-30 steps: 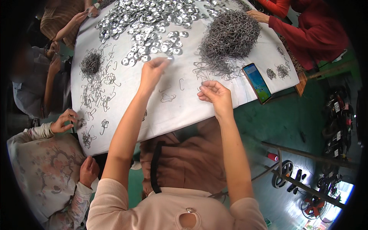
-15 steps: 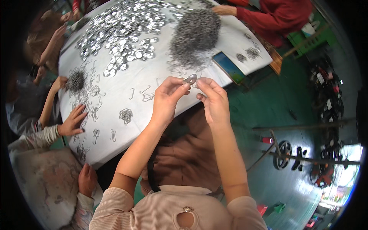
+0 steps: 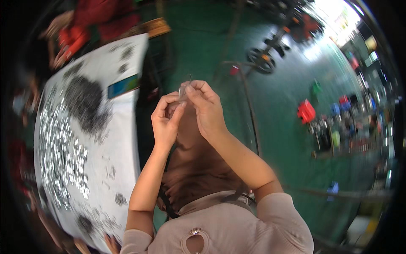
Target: The person repeatedly picks small metal hooks and circular metal pieces from a table, joins them by hand, and hangs the assembled units on a nearby metal rack. The process is repeated continuously with multiple small components.
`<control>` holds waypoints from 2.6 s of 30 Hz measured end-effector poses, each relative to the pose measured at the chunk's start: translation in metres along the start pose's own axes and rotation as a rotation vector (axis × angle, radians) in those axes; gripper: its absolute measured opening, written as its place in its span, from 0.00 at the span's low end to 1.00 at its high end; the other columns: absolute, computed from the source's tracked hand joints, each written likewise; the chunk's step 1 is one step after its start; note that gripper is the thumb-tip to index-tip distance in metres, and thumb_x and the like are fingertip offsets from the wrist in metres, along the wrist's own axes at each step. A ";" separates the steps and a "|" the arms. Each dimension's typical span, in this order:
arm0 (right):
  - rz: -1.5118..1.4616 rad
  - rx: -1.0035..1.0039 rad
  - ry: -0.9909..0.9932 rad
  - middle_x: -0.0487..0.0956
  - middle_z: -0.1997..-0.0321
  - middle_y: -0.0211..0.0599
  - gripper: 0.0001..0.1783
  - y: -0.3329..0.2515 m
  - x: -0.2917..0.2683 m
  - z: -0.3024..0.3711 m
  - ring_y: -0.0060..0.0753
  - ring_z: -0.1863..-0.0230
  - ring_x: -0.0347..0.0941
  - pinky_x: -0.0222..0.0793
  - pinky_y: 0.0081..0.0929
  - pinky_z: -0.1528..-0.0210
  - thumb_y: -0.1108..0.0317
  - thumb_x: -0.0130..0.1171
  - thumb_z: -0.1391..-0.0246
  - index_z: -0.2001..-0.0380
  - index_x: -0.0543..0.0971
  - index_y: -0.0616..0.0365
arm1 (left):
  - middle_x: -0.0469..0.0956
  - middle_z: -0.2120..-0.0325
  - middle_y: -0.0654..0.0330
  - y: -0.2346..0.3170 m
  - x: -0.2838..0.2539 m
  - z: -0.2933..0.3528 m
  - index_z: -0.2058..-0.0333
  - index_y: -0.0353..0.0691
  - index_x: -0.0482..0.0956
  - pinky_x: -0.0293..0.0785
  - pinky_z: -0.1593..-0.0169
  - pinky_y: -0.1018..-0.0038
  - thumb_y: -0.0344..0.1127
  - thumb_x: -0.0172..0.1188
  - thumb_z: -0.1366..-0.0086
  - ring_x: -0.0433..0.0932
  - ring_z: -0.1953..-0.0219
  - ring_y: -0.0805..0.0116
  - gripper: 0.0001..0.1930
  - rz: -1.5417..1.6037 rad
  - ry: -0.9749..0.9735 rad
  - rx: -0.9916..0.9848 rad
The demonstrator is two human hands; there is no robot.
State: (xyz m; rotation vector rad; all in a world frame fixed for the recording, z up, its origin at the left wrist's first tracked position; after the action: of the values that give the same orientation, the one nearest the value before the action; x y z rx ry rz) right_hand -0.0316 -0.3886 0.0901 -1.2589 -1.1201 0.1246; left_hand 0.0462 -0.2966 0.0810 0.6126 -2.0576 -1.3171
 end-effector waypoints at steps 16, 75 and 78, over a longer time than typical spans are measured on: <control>0.273 -0.788 0.898 0.77 0.56 0.37 0.04 -0.234 -0.431 0.228 0.30 0.55 0.73 0.67 0.31 0.45 0.72 0.55 0.40 0.63 0.74 0.59 | 0.80 0.64 0.59 -0.161 0.312 0.008 0.61 0.38 0.79 0.76 0.63 0.73 0.29 0.57 0.38 0.79 0.63 0.66 0.08 -0.341 -0.898 -0.086; 0.589 -0.528 1.220 0.74 0.55 0.29 0.02 -0.161 -0.474 0.188 0.23 0.52 0.68 0.63 0.24 0.45 0.74 0.60 0.45 0.67 0.78 0.59 | 0.83 0.68 0.61 -0.229 0.502 0.068 0.62 0.37 0.81 0.76 0.59 0.76 0.31 0.62 0.41 0.81 0.65 0.74 0.08 -0.194 -1.135 -0.299; 0.581 -0.545 1.197 0.72 0.51 0.32 0.10 -0.151 -0.496 0.194 0.25 0.50 0.68 0.64 0.29 0.43 0.72 0.60 0.43 0.58 0.75 0.59 | 0.82 0.63 0.60 -0.221 0.492 0.057 0.59 0.38 0.80 0.77 0.57 0.75 0.31 0.61 0.40 0.81 0.62 0.72 0.11 -0.178 -1.093 -0.249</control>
State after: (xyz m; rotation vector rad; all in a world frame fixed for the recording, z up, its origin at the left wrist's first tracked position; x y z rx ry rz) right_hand -0.4933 -0.6224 -0.1080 -1.7198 0.2883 -0.4859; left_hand -0.3285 -0.6752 -0.0182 -0.1157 -2.5805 -2.3026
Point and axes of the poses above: each hand's wrist, its own z-axis away from the middle knuckle, its own x-axis out of the palm, y = z × x, the point moved 10 cm from there along -z, towards the middle knuckle
